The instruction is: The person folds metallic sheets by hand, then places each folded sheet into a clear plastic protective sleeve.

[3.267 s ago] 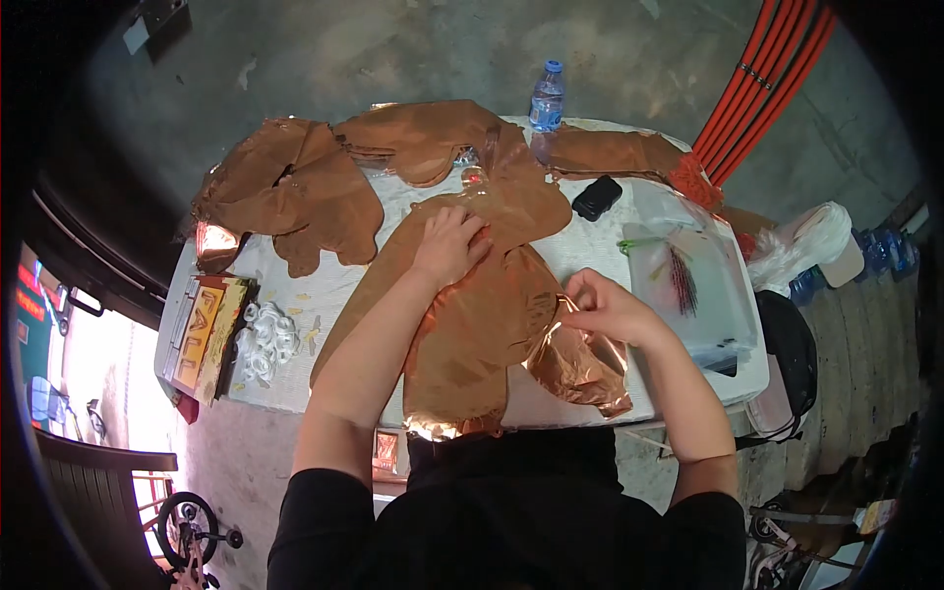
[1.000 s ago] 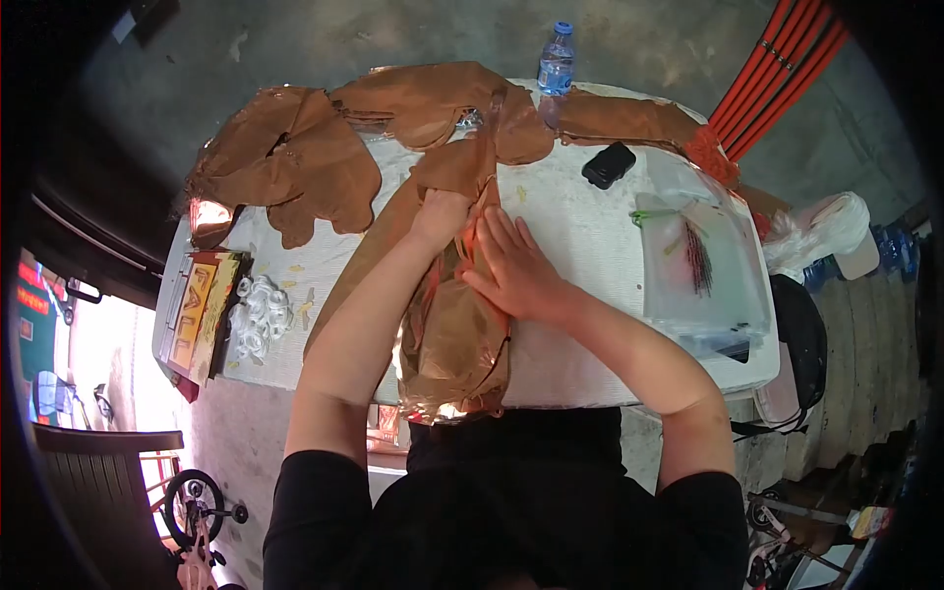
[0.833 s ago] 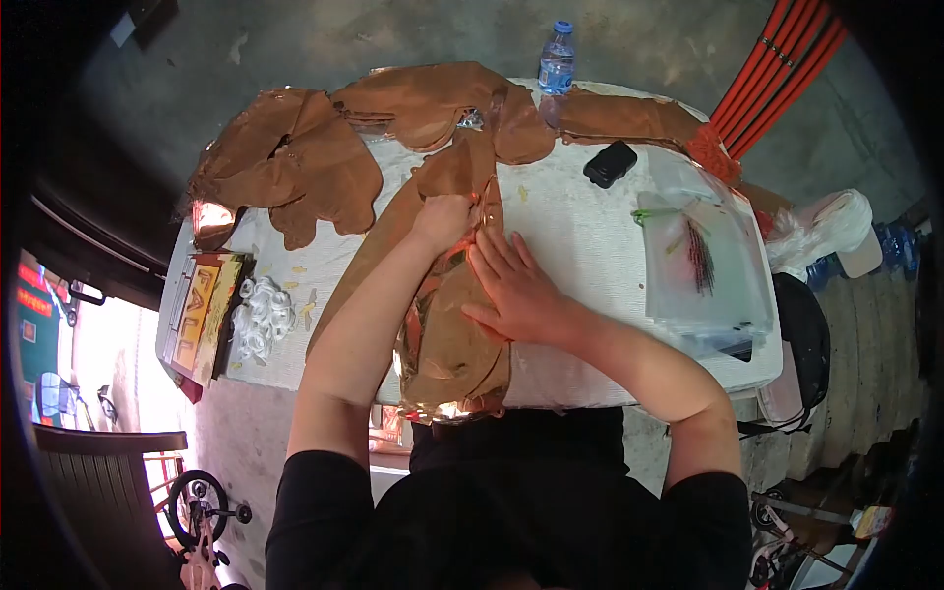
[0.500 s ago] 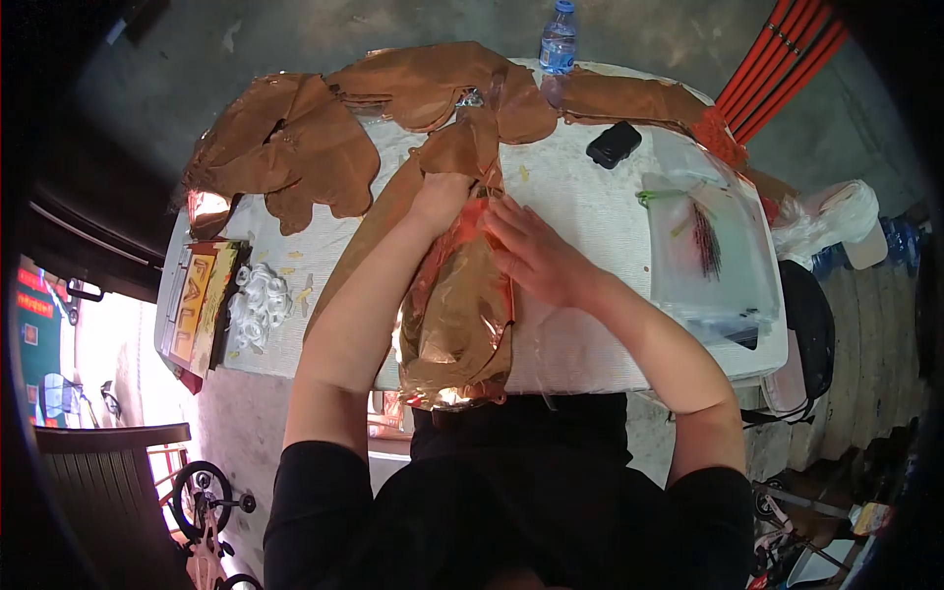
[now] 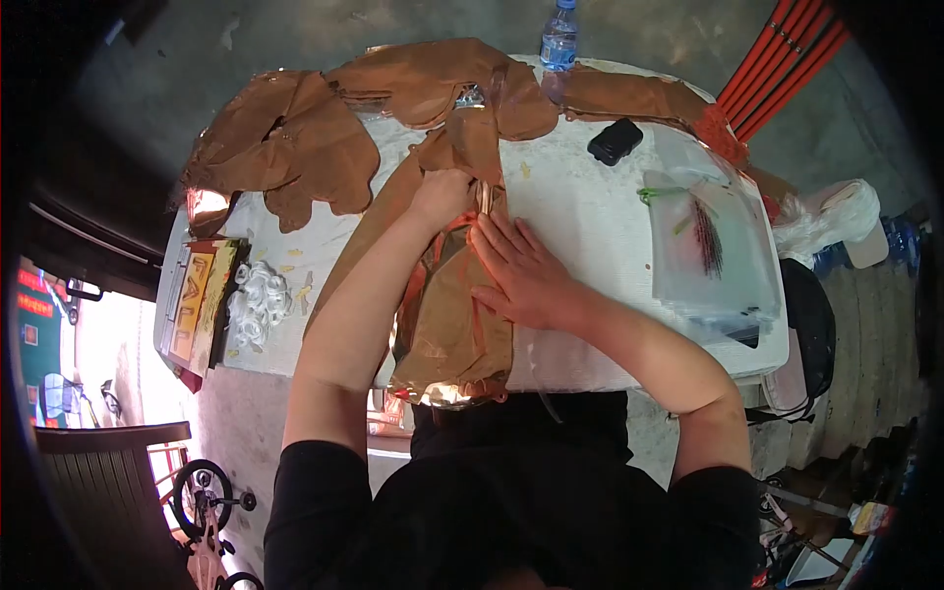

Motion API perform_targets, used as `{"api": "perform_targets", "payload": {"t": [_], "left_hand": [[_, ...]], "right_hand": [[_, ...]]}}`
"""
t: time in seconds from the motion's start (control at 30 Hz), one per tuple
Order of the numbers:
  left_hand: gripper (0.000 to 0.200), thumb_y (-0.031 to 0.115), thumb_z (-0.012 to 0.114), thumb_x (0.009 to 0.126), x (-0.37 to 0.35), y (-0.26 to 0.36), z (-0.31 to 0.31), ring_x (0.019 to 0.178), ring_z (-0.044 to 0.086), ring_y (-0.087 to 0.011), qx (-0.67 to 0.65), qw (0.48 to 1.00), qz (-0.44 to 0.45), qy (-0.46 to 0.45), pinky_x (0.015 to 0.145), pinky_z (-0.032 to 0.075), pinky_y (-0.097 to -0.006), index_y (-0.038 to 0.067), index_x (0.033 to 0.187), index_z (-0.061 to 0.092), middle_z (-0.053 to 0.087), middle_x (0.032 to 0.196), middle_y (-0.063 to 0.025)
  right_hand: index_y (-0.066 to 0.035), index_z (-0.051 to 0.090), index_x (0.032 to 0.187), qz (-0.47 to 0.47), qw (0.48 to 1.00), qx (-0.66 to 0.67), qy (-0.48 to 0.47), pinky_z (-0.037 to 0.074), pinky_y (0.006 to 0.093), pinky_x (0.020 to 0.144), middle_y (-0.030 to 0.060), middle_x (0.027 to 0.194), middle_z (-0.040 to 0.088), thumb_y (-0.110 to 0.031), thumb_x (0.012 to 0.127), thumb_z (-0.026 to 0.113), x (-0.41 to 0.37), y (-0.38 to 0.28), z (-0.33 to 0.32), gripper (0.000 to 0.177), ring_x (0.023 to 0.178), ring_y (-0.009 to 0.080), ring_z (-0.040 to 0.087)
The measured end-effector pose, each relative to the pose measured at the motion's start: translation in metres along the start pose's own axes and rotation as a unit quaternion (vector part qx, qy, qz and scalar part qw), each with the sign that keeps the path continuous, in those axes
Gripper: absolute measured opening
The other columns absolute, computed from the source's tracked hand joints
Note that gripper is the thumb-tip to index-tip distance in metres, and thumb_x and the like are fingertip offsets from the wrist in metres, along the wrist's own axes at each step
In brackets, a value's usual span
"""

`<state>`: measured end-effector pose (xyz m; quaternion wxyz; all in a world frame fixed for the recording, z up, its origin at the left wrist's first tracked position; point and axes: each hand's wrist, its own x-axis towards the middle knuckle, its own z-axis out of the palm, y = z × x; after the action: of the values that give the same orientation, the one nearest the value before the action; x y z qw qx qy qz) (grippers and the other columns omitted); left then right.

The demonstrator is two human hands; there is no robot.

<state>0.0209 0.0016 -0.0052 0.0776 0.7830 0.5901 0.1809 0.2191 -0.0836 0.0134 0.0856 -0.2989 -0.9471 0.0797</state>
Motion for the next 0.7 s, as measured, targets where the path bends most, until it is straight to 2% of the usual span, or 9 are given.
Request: {"api": "perform_targets", "payload": {"t": [0.1, 0.2, 0.27, 0.33, 0.37, 0.4, 0.47, 0.53, 0.7], "left_hand": [[0.026, 0.022, 0.051, 0.085, 0.001, -0.007, 0.002, 0.088, 0.062, -0.0379, -0.083, 0.995, 0.009, 0.048, 0.076, 0.047, -0.0482, 0.006, 0.099, 0.066, 0.064, 0.088, -0.0231], [0.026, 0.021, 0.053, 0.086, 0.012, -0.018, -0.008, 0.075, 0.065, -0.0305, -0.203, 0.972, 0.017, 0.115, 0.064, 0.049, -0.0401, 0.005, 0.103, 0.064, 0.066, 0.081, -0.0196], [0.024, 0.018, 0.051, 0.088, 0.015, -0.013, -0.032, 0.065, 0.061, -0.0163, -0.481, 0.823, -0.233, 0.191, 0.056, 0.046, -0.0286, 0.004, 0.104, 0.063, 0.063, 0.069, -0.0093], [0.02, 0.013, 0.052, 0.088, 0.02, -0.033, -0.045, 0.062, 0.054, -0.0075, -0.457, 0.816, -0.171, 0.311, 0.051, 0.042, -0.0215, 0.004, 0.103, 0.062, 0.058, 0.071, -0.0024], [0.021, 0.008, 0.054, 0.089, 0.025, -0.036, -0.048, 0.087, 0.054, -0.0082, -0.535, 0.763, -0.17, 0.32, 0.075, 0.044, -0.0227, 0.003, 0.109, 0.061, 0.061, 0.097, -0.0035], [0.021, 0.008, 0.054, 0.089, 0.023, -0.029, -0.056, 0.087, 0.054, -0.0082, -0.534, 0.764, -0.17, 0.32, 0.075, 0.044, -0.0227, 0.003, 0.109, 0.061, 0.061, 0.097, -0.0035], [0.022, 0.009, 0.055, 0.088, 0.016, -0.008, -0.062, 0.09, 0.057, -0.0149, -0.333, 0.907, 0.005, 0.257, 0.08, 0.046, -0.0285, 0.005, 0.109, 0.061, 0.062, 0.098, -0.0051], [0.026, 0.014, 0.059, 0.086, 0.013, 0.011, -0.057, 0.098, 0.057, -0.0255, -0.121, 0.967, 0.176, 0.14, 0.088, 0.045, -0.0359, 0.006, 0.111, 0.061, 0.062, 0.101, -0.0098], [0.029, 0.023, 0.064, 0.081, 0.019, 0.011, -0.014, 0.105, 0.053, -0.032, -0.076, 0.982, 0.157, 0.074, 0.09, 0.043, -0.0421, 0.007, 0.106, 0.063, 0.059, 0.112, -0.0117]], "right_hand": [[0.003, 0.021, 0.143, -0.005, 1.0, 0.002, 0.012, 0.01, 0.0468, 0.114, 0.0216, 0.15, 0.018, -0.045, 0.093, 0.041, -0.001, 0.0, 0.003, 0.072, 0.141, 0.0327, 0.013], [0.003, 0.021, 0.143, -0.016, 1.0, -0.003, 0.024, 0.01, 0.0479, 0.114, 0.022, 0.15, 0.018, -0.045, 0.093, 0.042, -0.001, 0.0, 0.002, 0.072, 0.141, 0.0336, 0.014], [0.003, 0.022, 0.142, -0.019, 0.999, 0.0, 0.025, 0.011, 0.049, 0.113, 0.0224, 0.149, 0.02, -0.045, 0.093, 0.043, -0.001, 0.0, 0.002, 0.072, 0.14, 0.0342, 0.015], [0.004, 0.022, 0.142, -0.021, 0.999, 0.002, 0.027, 0.011, 0.0494, 0.113, 0.0224, 0.149, 0.02, -0.044, 0.093, 0.043, -0.001, 0.0, 0.002, 0.072, 0.14, 0.0342, 0.015], [0.004, 0.022, 0.142, -0.02, 0.999, 0.004, 0.028, 0.011, 0.0499, 0.113, 0.0225, 0.148, 0.021, -0.044, 0.093, 0.044, -0.001, 0.0, 0.002, 0.072, 0.14, 0.0342, 0.015], [0.004, 0.022, 0.142, -0.021, 0.999, 0.005, 0.029, 0.011, 0.0499, 0.113, 0.0225, 0.148, 0.021, -0.044, 0.093, 0.044, -0.001, 0.0, 0.003, 0.072, 0.14, 0.0342, 0.015], [0.004, 0.023, 0.141, -0.022, 0.999, 0.003, 0.033, 0.011, 0.051, 0.113, 0.0223, 0.148, 0.021, -0.044, 0.092, 0.045, -0.001, 0.001, 0.005, 0.072, 0.14, 0.034, 0.015], [0.004, 0.023, 0.141, -0.02, 0.999, 0.006, 0.025, 0.011, 0.0512, 0.113, 0.022, 0.149, 0.02, -0.044, 0.092, 0.045, -0.001, 0.0, 0.001, 0.073, 0.14, 0.0335, 0.015], [0.004, 0.023, 0.142, -0.022, 0.999, 0.013, 0.04, 0.01, 0.0511, 0.113, 0.0212, 0.15, 0.019, -0.044, 0.091, 0.047, -0.001, 0.0, 0.003, 0.074, 0.141, 0.0319, 0.014]]}}
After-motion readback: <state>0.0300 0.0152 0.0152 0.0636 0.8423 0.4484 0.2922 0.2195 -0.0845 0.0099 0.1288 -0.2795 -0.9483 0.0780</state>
